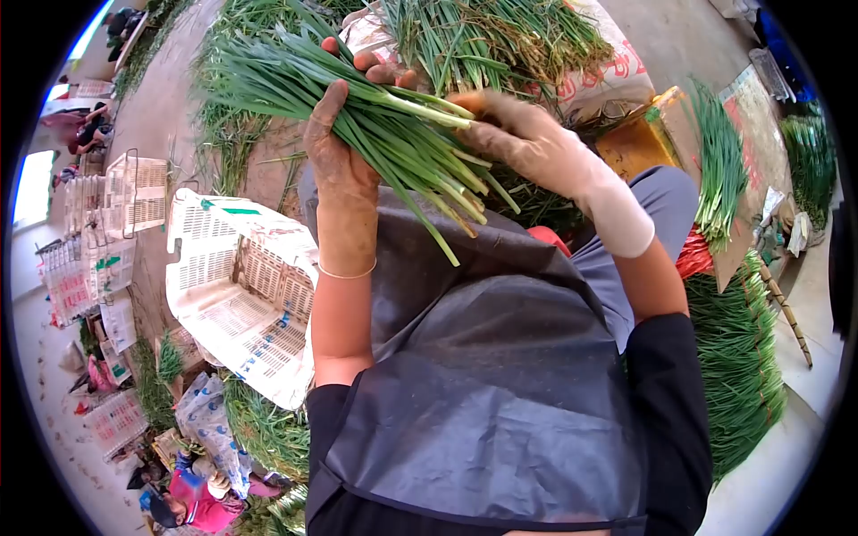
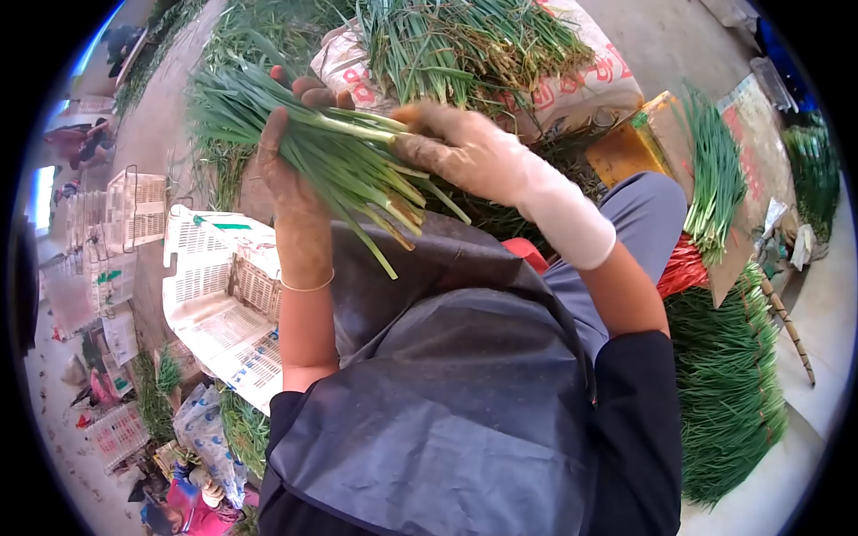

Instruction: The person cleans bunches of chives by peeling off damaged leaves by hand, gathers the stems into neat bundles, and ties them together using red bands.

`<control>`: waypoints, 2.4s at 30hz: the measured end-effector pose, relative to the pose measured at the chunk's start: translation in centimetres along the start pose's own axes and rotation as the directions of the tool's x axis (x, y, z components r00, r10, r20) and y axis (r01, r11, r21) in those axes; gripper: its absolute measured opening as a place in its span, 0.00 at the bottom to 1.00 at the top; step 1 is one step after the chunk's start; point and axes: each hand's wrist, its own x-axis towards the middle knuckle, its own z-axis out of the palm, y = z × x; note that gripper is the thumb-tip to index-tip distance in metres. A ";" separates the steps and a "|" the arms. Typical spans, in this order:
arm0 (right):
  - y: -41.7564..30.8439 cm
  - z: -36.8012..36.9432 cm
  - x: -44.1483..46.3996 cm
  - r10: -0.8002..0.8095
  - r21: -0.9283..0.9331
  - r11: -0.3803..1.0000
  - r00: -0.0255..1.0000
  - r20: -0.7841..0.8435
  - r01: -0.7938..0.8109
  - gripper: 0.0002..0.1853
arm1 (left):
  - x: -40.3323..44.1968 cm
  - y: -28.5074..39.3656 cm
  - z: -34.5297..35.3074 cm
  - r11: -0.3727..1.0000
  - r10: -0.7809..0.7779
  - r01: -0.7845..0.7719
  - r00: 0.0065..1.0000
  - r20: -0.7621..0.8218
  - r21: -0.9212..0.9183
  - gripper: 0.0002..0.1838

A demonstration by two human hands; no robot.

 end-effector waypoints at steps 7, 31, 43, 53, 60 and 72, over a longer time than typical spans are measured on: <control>-1.9 1.7 -2.2 -0.468 -0.684 0.674 0.878 -0.104 0.279 0.14 | -0.1 0.2 -0.8 0.995 0.016 0.000 0.985 -0.172 0.097 0.24; -1.3 6.5 0.4 -0.270 -0.440 0.882 0.948 -0.170 0.172 0.11 | -1.4 3.1 0.6 0.941 0.218 -0.177 0.969 -0.114 0.288 0.31; 0.1 5.9 0.8 0.303 0.676 0.695 0.952 0.035 -0.246 0.07 | -1.4 2.1 0.1 0.969 0.168 -0.150 0.983 -0.079 0.195 0.29; 7.2 0.7 -3.6 0.181 0.149 0.979 0.934 -0.307 -0.141 0.10 | -1.4 7.4 -2.2 0.966 0.251 -0.241 0.961 -0.113 0.092 0.18; 4.0 -0.2 -2.4 -0.223 -0.473 0.881 0.897 -0.381 0.018 0.13 | -2.2 8.0 -0.7 0.917 0.344 -0.307 0.932 -0.115 0.256 0.23; -0.2 6.7 0.9 -0.313 -0.391 0.894 0.931 -0.188 0.221 0.12 | -1.2 5.4 -0.8 0.961 0.246 -0.202 0.936 -0.250 0.189 0.15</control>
